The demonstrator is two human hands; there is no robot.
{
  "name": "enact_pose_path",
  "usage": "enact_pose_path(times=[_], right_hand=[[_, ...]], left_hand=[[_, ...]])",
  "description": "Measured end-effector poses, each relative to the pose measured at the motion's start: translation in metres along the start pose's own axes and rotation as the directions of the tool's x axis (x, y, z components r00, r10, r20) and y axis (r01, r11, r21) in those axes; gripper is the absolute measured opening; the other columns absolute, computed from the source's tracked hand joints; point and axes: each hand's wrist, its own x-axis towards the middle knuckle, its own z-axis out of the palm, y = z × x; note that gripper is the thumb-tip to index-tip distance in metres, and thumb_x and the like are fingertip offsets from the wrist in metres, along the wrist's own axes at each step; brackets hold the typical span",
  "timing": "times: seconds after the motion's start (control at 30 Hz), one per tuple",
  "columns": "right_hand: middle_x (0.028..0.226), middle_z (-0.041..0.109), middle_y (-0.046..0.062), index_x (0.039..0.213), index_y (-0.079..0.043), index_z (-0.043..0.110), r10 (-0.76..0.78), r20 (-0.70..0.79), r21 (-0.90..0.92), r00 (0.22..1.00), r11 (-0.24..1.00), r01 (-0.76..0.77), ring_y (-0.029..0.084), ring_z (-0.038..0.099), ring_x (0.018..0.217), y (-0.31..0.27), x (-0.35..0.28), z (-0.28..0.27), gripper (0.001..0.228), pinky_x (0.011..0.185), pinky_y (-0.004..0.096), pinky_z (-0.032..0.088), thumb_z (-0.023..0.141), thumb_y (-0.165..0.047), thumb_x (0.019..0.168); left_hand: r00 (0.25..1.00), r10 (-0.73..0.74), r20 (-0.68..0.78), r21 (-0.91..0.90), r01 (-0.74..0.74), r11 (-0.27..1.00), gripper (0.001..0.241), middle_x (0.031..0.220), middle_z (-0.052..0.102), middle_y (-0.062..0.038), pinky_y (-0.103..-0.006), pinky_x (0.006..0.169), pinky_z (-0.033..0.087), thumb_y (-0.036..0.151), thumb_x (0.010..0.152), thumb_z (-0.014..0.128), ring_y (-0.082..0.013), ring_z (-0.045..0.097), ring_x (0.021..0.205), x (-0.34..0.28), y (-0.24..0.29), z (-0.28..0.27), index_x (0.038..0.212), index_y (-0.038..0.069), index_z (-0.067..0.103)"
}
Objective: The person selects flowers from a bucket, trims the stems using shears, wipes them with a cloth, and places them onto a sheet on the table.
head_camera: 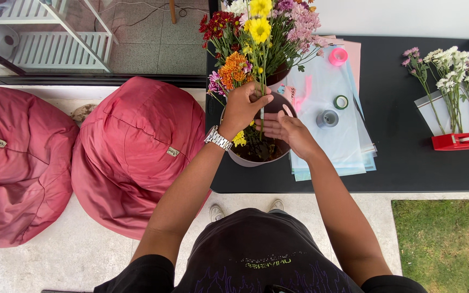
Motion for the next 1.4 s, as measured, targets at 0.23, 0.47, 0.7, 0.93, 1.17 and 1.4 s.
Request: enact_pose_path(times=[0.23,0.47,0.7,0.93,1.17,1.4], right_hand=[[0.163,0.052,0.034,0.168,0.003,0.043,-0.060,-0.057,-0.013,0.997,0.998,0.059,0.054,0.051,0.151,0.023,0.004,-0.003,0.057,0.125,0.071,0.046,0.041,-0.033,0.125],[0.163,0.058,0.027,0.169,0.002,0.043,-0.144,-0.206,-0.062,0.968,0.989,0.134,0.039,0.060,0.149,0.049,0.005,-0.009,0.051,0.121,0.058,0.050,0.049,-0.020,0.123],[0.134,0.076,0.028,0.155,0.009,0.059,-0.139,-0.221,-0.003,0.965,0.990,0.142,0.035,0.071,0.131,0.028,-0.017,0.016,0.042,0.114,0.054,0.059,0.047,-0.016,0.123],[0.110,0.082,0.024,0.132,0.008,0.074,-0.182,-0.264,0.034,0.947,0.980,0.198,0.026,0.080,0.108,0.037,-0.045,0.017,0.028,0.105,0.044,0.063,0.061,-0.011,0.118],[0.102,0.083,0.023,0.123,0.009,0.079,-0.222,-0.462,0.058,0.859,0.958,0.279,0.022,0.080,0.098,0.042,-0.091,0.003,0.023,0.092,0.038,0.067,0.077,-0.010,0.109],[0.113,0.084,0.017,0.135,-0.004,0.080,-0.251,-0.548,-0.180,0.798,0.967,0.180,0.017,0.077,0.107,0.025,-0.178,-0.031,0.031,0.094,0.038,0.063,0.079,-0.021,0.109]], left_hand=[[1.000,0.008,0.007,-0.050,-0.008,0.999,0.019,0.101,0.082,-0.018,-0.0410,0.065,0.058,0.018,0.116,0.072,-0.0203,0.072,0.081,0.000,0.009,-0.006,0.129,0.005,0.075],[0.998,0.047,0.036,-0.129,-0.042,0.991,0.021,0.106,0.083,-0.017,-0.0430,0.076,0.062,0.021,0.117,0.071,-0.0218,0.076,0.089,-0.002,0.018,-0.010,0.132,0.007,0.075],[0.985,0.104,0.137,-0.350,-0.050,0.935,0.022,0.111,0.083,-0.017,-0.0452,0.086,0.060,0.017,0.118,0.070,-0.0216,0.074,0.097,-0.008,0.019,-0.008,0.137,0.006,0.073],[0.905,0.240,0.352,-0.493,-0.039,0.869,0.032,0.129,0.077,-0.014,-0.0394,0.097,0.057,0.018,0.121,0.065,-0.0170,0.070,0.113,-0.007,0.044,-0.003,0.151,0.008,0.061],[0.963,-0.068,0.260,-0.167,0.114,0.979,0.043,0.112,0.085,-0.007,-0.0289,0.074,0.062,0.036,0.098,0.093,-0.0112,0.075,0.082,-0.037,0.060,0.050,0.133,0.016,0.079],[0.954,-0.016,0.299,-0.111,0.051,0.992,0.015,0.090,0.084,-0.004,-0.0266,0.065,0.058,0.028,0.103,0.086,-0.0114,0.074,0.071,-0.063,0.098,0.132,0.109,0.015,0.083]])
